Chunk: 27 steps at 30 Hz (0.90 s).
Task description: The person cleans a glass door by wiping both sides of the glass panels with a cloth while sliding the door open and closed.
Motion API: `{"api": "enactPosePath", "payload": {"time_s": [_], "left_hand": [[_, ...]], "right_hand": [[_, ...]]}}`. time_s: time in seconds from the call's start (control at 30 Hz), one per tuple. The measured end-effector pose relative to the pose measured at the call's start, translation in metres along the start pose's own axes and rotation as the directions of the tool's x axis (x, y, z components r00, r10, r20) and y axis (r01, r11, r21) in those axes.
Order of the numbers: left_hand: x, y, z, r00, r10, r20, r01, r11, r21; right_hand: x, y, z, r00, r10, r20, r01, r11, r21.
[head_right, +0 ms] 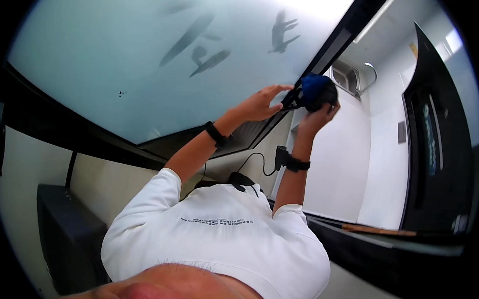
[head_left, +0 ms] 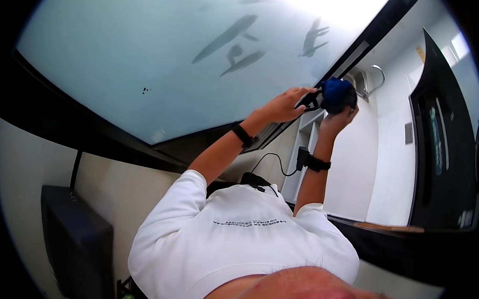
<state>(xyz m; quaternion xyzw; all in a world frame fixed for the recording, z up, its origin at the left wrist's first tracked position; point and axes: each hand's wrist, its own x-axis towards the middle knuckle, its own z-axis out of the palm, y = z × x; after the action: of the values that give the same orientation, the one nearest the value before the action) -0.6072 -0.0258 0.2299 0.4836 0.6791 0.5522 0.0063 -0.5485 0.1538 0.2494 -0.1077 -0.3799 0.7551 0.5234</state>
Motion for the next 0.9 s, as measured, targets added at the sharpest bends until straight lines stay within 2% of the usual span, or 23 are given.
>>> {"api": "enactPosePath", "payload": {"time_s": [0.03, 0.07, 0.1, 0.13, 0.2, 0.33, 0.4, 0.43, 0.47, 0.53, 0.57, 0.63, 0.73, 0.77, 0.8, 0.87, 0.9], "left_hand": [[0.001, -0.013, 0.005, 0.98, -0.182, 0.076, 0.172, 0.977, 0.125], [-0.002, -0.028, 0.011, 0.919, -0.371, 0.134, 0.331, 0.91, 0.251], [0.001, -0.044, 0.014, 0.894, -0.416, 0.169, 0.344, 0.876, 0.337], [0.002, -0.047, 0.016, 0.887, -0.434, 0.158, 0.365, 0.868, 0.337], [0.018, -0.065, 0.019, 0.844, -0.497, 0.203, 0.396, 0.832, 0.389], [0.039, -0.096, 0.038, 0.842, -0.511, 0.173, 0.415, 0.818, 0.397], [0.049, -0.123, 0.042, 0.885, -0.462, 0.053, 0.401, 0.815, 0.419], [0.057, -0.13, 0.039, 0.885, -0.463, 0.05, 0.403, 0.814, 0.419], [0.063, -0.138, 0.035, 0.879, -0.473, 0.054, 0.402, 0.798, 0.449], [0.074, -0.158, 0.024, 0.877, -0.478, 0.059, 0.397, 0.787, 0.473], [0.08, -0.158, 0.019, 0.888, -0.46, 0.008, 0.405, 0.788, 0.464], [0.076, -0.166, 0.02, 0.896, -0.442, -0.043, 0.41, 0.787, 0.46], [0.07, -0.187, 0.009, 0.883, -0.438, -0.168, 0.467, 0.795, 0.387], [0.066, -0.194, 0.012, 0.885, -0.406, -0.229, 0.464, 0.72, 0.516], [0.057, -0.206, 0.013, 0.877, -0.397, -0.27, 0.473, 0.618, 0.628], [0.059, -0.202, -0.009, 0.845, -0.467, -0.259, 0.52, 0.609, 0.599], [0.059, -0.203, -0.011, 0.849, -0.442, -0.289, 0.522, 0.615, 0.591]], "right_hand": [[0.014, 0.002, 0.004, 1.0, -0.012, -0.004, 0.012, 1.0, 0.011], [0.023, 0.009, 0.008, 1.0, 0.012, 0.011, -0.012, 1.0, 0.002], [0.029, 0.01, 0.019, 0.997, 0.028, 0.074, -0.032, 0.998, 0.053], [0.03, 0.012, 0.024, 0.991, 0.041, 0.128, -0.054, 0.993, 0.102], [0.053, 0.043, 0.029, 0.98, 0.097, 0.171, -0.113, 0.99, 0.087], [0.079, 0.088, 0.048, 0.961, 0.199, 0.192, -0.212, 0.976, 0.052], [0.078, 0.114, 0.065, 0.957, 0.271, 0.106, -0.27, 0.963, -0.022], [0.085, 0.122, 0.069, 0.943, 0.244, 0.228, -0.235, 0.97, -0.067], [0.095, 0.14, 0.069, 0.942, 0.246, 0.23, -0.236, 0.969, -0.068], [0.115, 0.184, 0.063, 0.862, 0.219, 0.458, -0.278, 0.959, 0.065], [0.118, 0.19, 0.062, 0.861, 0.218, 0.459, -0.277, 0.959, 0.065], [0.11, 0.183, 0.083, 0.843, 0.305, 0.443, -0.315, 0.948, -0.052], [0.101, 0.199, 0.122, 0.795, 0.335, 0.506, -0.32, 0.94, -0.12], [0.114, 0.214, 0.13, 0.78, 0.34, 0.525, -0.324, 0.938, -0.127], [0.127, 0.244, 0.128, 0.747, 0.394, 0.536, -0.399, 0.91, -0.113], [0.137, 0.269, 0.132, 0.696, 0.447, 0.562, -0.485, 0.87, -0.09], [0.14, 0.278, 0.14, 0.681, 0.472, 0.561, -0.466, 0.869, -0.165]]}}
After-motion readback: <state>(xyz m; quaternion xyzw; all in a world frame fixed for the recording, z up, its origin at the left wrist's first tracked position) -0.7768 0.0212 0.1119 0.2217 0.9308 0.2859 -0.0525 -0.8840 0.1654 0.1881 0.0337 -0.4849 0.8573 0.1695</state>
